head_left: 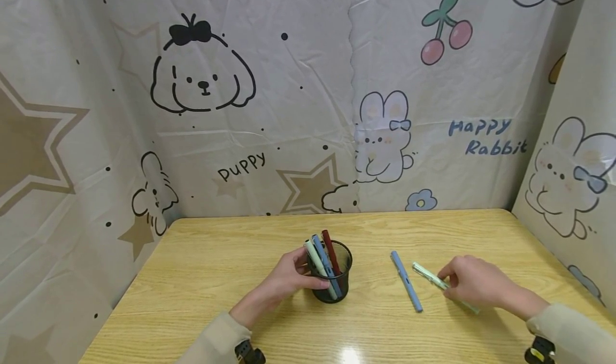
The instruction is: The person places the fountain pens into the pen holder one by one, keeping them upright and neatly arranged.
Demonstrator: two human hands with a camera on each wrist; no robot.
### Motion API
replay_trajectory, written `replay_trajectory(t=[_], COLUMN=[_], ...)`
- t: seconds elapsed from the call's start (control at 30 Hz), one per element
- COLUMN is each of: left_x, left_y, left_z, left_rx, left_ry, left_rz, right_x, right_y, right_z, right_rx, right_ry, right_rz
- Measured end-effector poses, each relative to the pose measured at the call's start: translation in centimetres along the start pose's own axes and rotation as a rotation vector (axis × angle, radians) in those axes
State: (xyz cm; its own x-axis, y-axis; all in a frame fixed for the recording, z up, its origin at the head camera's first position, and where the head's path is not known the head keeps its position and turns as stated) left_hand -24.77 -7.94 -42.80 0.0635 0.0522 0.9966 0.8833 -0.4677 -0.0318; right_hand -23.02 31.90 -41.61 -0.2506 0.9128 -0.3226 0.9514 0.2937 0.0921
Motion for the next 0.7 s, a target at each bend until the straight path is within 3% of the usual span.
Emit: replay_trajectory(t=[0.37,0.7], left_x=[-0.26,-0.46], left_y=[-0.14,-0.23], left_z=[-0.05,-0.10], left_rx=[-0.006,-0.010], left_ry=[0.006,0.022], left_rz=[-0.002,0.001], right_x=[0.42,0.61], right_y=[0.48,0.64], right_z=[-0.04,0.36], right_rx=[0.046,0.052], right_ry=[-0.076,-0.292], right_rz=[0.006,0.007])
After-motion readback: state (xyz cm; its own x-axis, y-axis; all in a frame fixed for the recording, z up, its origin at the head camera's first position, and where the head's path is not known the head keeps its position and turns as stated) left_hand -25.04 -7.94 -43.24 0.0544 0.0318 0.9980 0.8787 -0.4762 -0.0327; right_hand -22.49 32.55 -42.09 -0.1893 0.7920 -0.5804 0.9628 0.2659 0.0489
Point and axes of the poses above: each hand's wrist, its own y-axis away from the middle knuckle, its own z-axis out of the palm, x = y × z, the point moved 3 cm from there along -y, towards the middle knuckle, and after that the axes turned 4 degrees about z, right-handed, at the moved point
